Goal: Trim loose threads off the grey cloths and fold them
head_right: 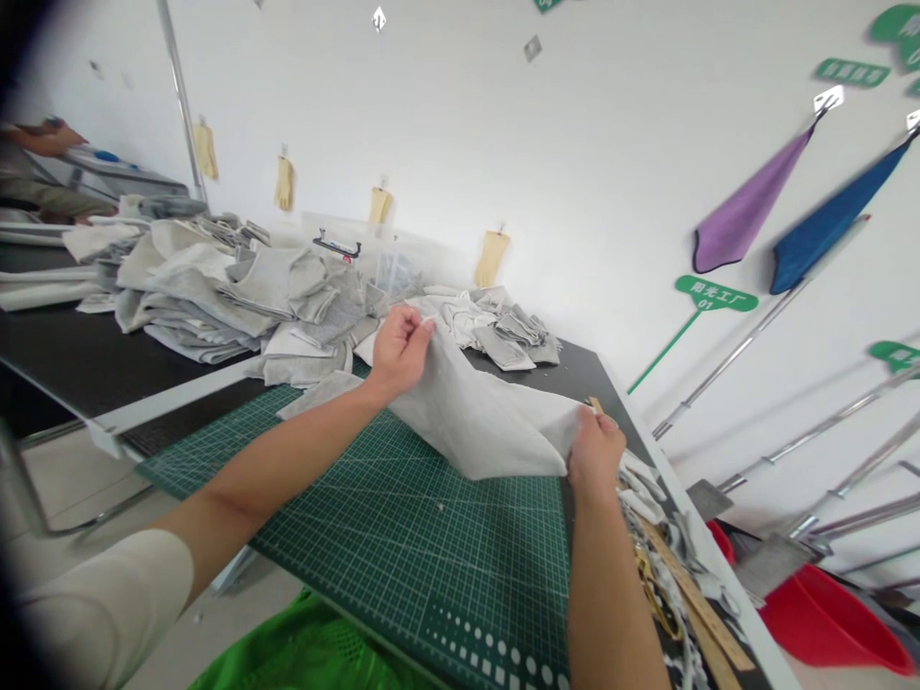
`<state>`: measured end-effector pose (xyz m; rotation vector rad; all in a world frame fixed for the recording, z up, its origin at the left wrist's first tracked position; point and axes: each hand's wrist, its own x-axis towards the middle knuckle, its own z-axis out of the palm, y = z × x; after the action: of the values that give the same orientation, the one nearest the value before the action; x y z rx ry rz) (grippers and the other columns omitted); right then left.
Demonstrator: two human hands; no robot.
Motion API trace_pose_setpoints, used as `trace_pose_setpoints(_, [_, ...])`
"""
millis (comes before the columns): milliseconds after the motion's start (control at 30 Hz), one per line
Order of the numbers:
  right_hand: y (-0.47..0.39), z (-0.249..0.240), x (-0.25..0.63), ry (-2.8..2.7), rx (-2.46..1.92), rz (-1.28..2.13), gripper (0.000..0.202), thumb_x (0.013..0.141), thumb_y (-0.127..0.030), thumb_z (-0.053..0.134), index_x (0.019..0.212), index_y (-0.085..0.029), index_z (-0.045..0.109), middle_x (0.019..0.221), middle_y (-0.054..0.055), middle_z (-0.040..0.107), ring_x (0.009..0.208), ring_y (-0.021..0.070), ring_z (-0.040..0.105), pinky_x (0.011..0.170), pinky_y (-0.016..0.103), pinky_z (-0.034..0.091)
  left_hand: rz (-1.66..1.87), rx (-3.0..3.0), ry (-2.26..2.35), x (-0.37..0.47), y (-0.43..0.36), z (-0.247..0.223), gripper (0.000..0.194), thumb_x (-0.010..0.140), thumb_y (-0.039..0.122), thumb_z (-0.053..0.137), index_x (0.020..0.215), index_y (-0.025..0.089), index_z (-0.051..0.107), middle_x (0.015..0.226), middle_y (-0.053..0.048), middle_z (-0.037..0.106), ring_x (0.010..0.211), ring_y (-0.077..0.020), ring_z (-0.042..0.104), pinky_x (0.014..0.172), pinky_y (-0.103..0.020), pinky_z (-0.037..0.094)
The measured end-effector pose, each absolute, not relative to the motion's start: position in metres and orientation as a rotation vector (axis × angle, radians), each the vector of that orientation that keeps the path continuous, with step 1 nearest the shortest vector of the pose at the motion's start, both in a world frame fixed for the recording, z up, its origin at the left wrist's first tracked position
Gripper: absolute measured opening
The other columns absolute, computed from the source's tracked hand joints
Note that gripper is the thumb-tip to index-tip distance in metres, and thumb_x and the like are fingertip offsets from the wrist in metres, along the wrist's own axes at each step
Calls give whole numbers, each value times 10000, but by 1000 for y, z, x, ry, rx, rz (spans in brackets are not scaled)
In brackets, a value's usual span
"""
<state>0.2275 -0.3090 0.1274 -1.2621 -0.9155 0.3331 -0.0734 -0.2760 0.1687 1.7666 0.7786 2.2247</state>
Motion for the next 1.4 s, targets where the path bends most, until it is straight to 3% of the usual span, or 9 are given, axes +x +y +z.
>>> trace_pose_setpoints(300, [-321, 153, 253, -554, -1046, 307, 203, 596, -274, 642, 676, -172, 485, 649, -39, 528, 587, 104, 540, 545, 264, 502, 2601, 1367, 862, -121, -259, 196, 259, 872, 425, 514, 807, 195, 414, 674, 36, 358, 578, -87, 374, 564, -223, 326])
trace_pose_setpoints(433, [-326, 162, 247, -622, -922, 292, 225, 645, -326, 608, 673, -184, 436, 798, -2, 585, 706, 109, 577, 620, 252, 502, 2660, 1330, 930, -125, -259, 196, 246, 870, 403, 517, 798, 193, 413, 684, 35, 364, 582, -87, 374, 567, -223, 315])
trace_pose_setpoints(567, [-332, 166, 237, -727, -813, 330, 254, 696, -375, 589, 672, -200, 407, 617, -51, 504, 556, 105, 522, 531, 262, 469, 2559, 1473, 1084, -124, -266, 195, 173, 884, 346, 494, 834, 194, 427, 618, 53, 363, 520, -92, 365, 547, -235, 297])
trace_pose_setpoints(700, [-336, 161, 233, -880, -1075, 212, 296, 738, -431, 613, 659, -178, 482, 528, -69, 432, 477, 74, 402, 436, 204, 345, 2313, 1670, 1338, -123, -269, 192, 105, 864, 281, 496, 902, 183, 486, 597, 41, 452, 544, -122, 450, 587, -256, 324])
trace_pose_setpoints(833, [-334, 155, 233, -989, -1247, 59, 417, 739, -560, 605, 709, -147, 559, 576, -37, 496, 525, 80, 416, 473, 214, 348, 2236, 1635, 1450, -124, -260, 189, 306, 838, 285, 512, 1103, 131, 514, 675, -10, 573, 704, -183, 561, 696, -289, 376])
trace_pose_setpoints(967, [-332, 154, 235, -902, -1095, 184, 454, 681, -580, 653, 804, -152, 565, 602, -47, 508, 532, 79, 451, 507, 216, 389, 2123, 1624, 1448, -128, -246, 186, 266, 857, 337, 453, 860, 143, 635, 708, -36, 617, 682, -173, 560, 648, -270, 364])
trace_pose_setpoints(1067, [-335, 157, 237, -938, -995, 462, 485, 586, -477, 763, 903, -167, 567, 674, -32, 574, 545, 96, 517, 521, 238, 448, 2086, 1542, 1455, -133, -238, 184, 265, 827, 313, 465, 708, 151, 637, 628, -18, 582, 629, -156, 517, 598, -252, 335])
trace_pose_setpoints(1233, [-337, 157, 241, -995, -1014, 674, 622, 510, -276, 818, 1069, -182, 562, 770, 4, 636, 626, 136, 588, 541, 254, 495, 2197, 1339, 1320, -138, -234, 185, 222, 790, 296, 496, 661, 153, 606, 580, 17, 501, 587, -119, 451, 558, -229, 310])
trace_pose_setpoints(1400, [-336, 160, 241, -929, -908, 572, 547, 515, -225, 799, 1013, -173, 579, 728, -20, 617, 647, 109, 579, 588, 217, 499, 2135, 1063, 966, -142, -232, 190, 150, 720, 259, 551, 613, 155, 560, 511, 49, 418, 494, -85, 397, 489, -211, 299])
